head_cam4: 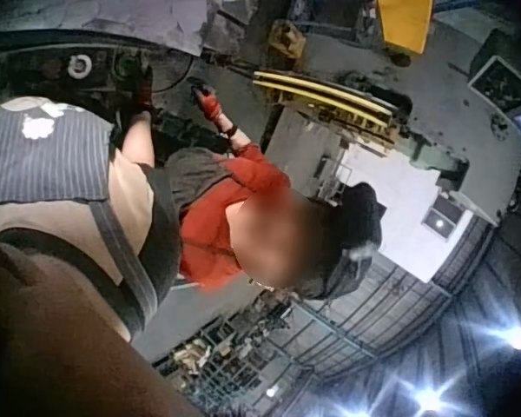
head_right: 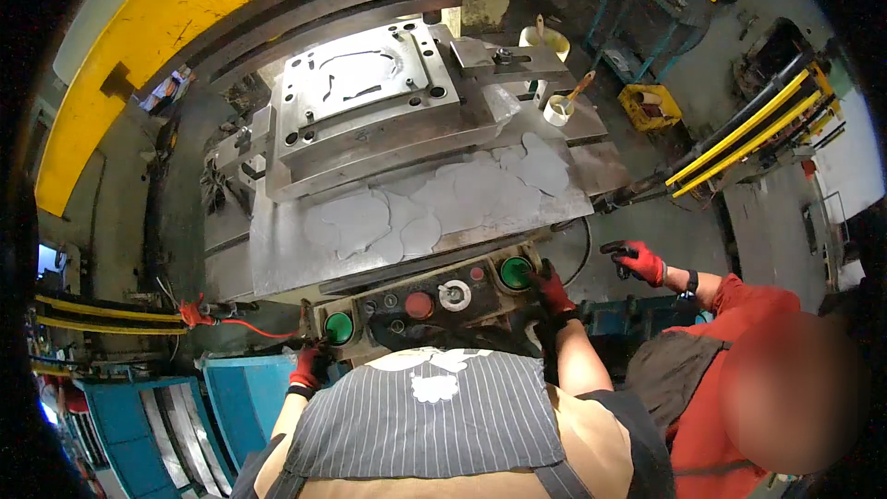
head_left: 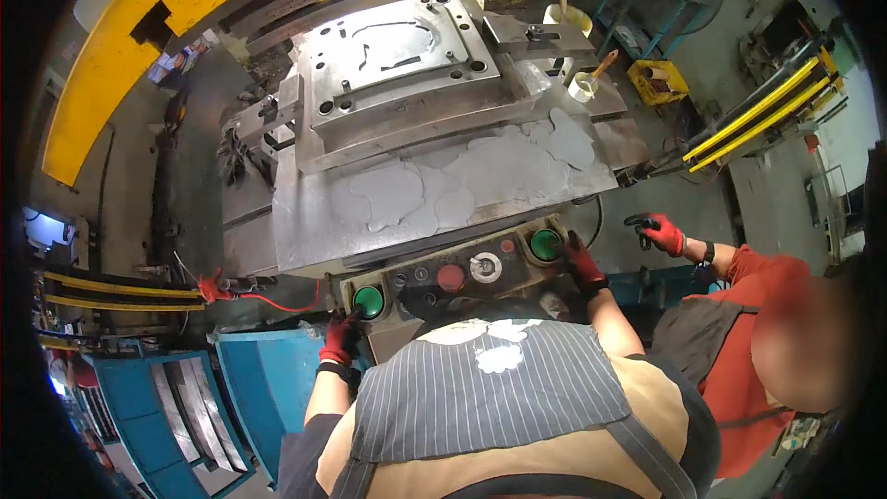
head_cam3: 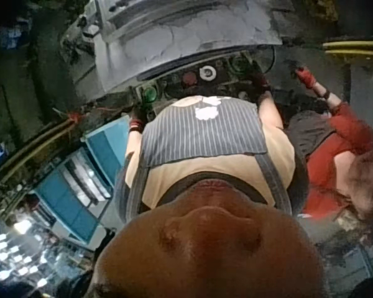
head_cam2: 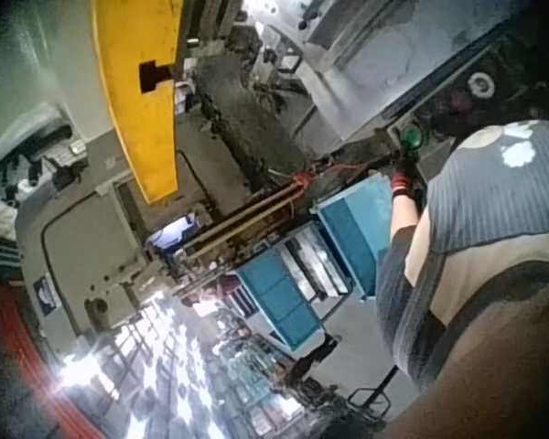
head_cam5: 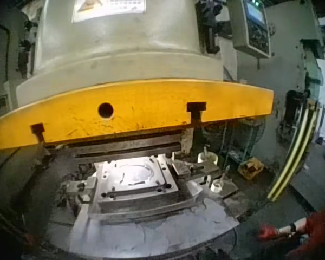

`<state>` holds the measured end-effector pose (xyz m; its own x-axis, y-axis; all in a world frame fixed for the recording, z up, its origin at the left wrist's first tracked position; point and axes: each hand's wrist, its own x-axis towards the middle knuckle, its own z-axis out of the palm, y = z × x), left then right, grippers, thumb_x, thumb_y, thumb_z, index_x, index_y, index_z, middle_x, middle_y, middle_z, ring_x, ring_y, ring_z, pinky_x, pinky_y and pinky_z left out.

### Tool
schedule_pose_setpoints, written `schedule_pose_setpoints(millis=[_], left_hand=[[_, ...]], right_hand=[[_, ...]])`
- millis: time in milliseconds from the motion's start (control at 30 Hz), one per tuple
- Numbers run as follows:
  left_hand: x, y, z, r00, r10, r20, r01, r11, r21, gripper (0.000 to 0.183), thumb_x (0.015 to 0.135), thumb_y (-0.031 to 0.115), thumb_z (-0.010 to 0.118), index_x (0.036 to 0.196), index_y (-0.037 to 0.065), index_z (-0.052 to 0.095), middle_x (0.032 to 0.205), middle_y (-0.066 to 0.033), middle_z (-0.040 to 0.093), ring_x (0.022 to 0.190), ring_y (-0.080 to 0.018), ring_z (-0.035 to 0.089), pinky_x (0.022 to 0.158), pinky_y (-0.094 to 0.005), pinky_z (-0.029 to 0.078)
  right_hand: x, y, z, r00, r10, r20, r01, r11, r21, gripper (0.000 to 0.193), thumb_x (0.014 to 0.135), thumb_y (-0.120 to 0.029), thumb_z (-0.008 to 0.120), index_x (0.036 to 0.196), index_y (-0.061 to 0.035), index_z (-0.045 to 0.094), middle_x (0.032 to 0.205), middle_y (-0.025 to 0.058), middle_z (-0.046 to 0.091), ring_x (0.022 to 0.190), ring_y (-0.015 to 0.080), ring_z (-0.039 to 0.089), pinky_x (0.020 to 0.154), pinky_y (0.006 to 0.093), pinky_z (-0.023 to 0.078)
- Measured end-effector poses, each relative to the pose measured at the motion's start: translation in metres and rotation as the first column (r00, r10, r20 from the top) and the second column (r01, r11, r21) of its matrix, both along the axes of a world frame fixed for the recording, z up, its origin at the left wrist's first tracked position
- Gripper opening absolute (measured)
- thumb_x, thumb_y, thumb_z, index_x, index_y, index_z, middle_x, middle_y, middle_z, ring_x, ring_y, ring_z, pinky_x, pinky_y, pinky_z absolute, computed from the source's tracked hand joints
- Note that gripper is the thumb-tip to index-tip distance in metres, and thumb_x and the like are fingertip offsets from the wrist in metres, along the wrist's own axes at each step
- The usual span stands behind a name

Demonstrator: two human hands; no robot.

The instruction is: Operating a hydraulic press machine to stamp metal components from sheet metal.

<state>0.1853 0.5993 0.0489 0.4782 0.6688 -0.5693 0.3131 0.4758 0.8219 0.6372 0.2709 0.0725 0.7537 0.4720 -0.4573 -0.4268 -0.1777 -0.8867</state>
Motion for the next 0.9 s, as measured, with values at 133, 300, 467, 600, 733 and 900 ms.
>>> schedule_pose_setpoints(millis=[133,300,467,600,733,900], left_hand=[[0.03,0.009,0.013,0.964,-0.211,-0.159,0.242,0.948,0.209,0.016,0.073,0.02,0.068,0.08,0.007,0.061,0.063,-0.0017,0.059,0.051,-0.0101,0.052,0.043,-0.0263,0.038],[0.016,0.021,-0.014,0.985,-0.128,-0.112,0.116,0.987,-0.111,0.023,0.07,0.027,0.072,0.077,0.008,0.06,0.061,-0.0034,0.058,0.046,-0.0119,0.05,0.04,-0.0293,0.037],[0.027,0.023,0.015,0.935,-0.189,-0.302,0.089,0.945,-0.315,0.026,0.074,0.034,0.067,0.068,0.011,0.057,0.053,-0.0015,0.052,0.039,-0.0132,0.042,0.036,-0.0294,0.029],[0.024,0.033,0.002,0.867,-0.282,-0.411,0.186,0.948,-0.257,0.031,0.076,0.04,0.063,0.066,0.012,0.056,0.053,-0.0012,0.051,0.038,-0.0133,0.039,0.036,-0.0289,0.027],[0.054,0.03,0.038,0.782,-0.411,-0.468,0.343,0.912,-0.226,0.031,0.073,0.04,0.067,0.07,0.01,0.057,0.054,-0.0014,0.051,0.042,-0.0134,0.044,0.037,-0.0296,0.032],[0.04,0.024,0.018,0.813,-0.314,-0.49,0.294,0.948,-0.119,0.033,0.07,0.039,0.07,0.072,0.009,0.057,0.057,-0.0011,0.052,0.045,-0.0135,0.047,0.04,-0.0295,0.035]], right_hand=[[0.027,-0.024,-0.09,0.96,0.098,0.264,-0.067,0.99,-0.125,0.066,0.07,-0.015,0.07,0.124,0.0021,0.036,0.113,0.0117,0.051,0.097,0.0192,0.052,0.077,0.0306,0.046],[0.016,0.001,-0.047,0.983,0.112,0.145,-0.092,0.986,-0.14,0.057,0.07,-0.013,0.07,0.119,0.0001,0.043,0.108,0.0086,0.054,0.093,0.0167,0.053,0.075,0.0288,0.045],[0.012,0.005,-0.01,0.991,0.122,-0.056,-0.123,0.992,-0.012,0.046,0.07,-0.013,0.07,0.111,-0.0031,0.052,0.097,0.0059,0.059,0.082,0.0159,0.057,0.07,0.0281,0.047],[0.033,-0.004,-0.071,0.979,0.204,0.023,-0.204,0.978,-0.034,0.047,0.068,-0.017,0.072,0.109,-0.0031,0.053,0.095,0.0056,0.059,0.078,0.017,0.058,0.06,0.0298,0.049],[0.035,-0.007,-0.07,0.989,0.143,-0.026,-0.145,0.981,-0.131,0.048,0.066,-0.018,0.073,0.107,-0.0026,0.053,0.093,0.0066,0.059,0.077,0.0183,0.059,0.056,0.0314,0.05],[0.02,0.007,-0.017,0.975,0.211,-0.07,-0.214,0.976,-0.043,0.047,0.064,-0.015,0.074,0.104,-0.0008,0.053,0.095,0.0086,0.058,0.079,0.0199,0.059,0.06,0.033,0.05]])
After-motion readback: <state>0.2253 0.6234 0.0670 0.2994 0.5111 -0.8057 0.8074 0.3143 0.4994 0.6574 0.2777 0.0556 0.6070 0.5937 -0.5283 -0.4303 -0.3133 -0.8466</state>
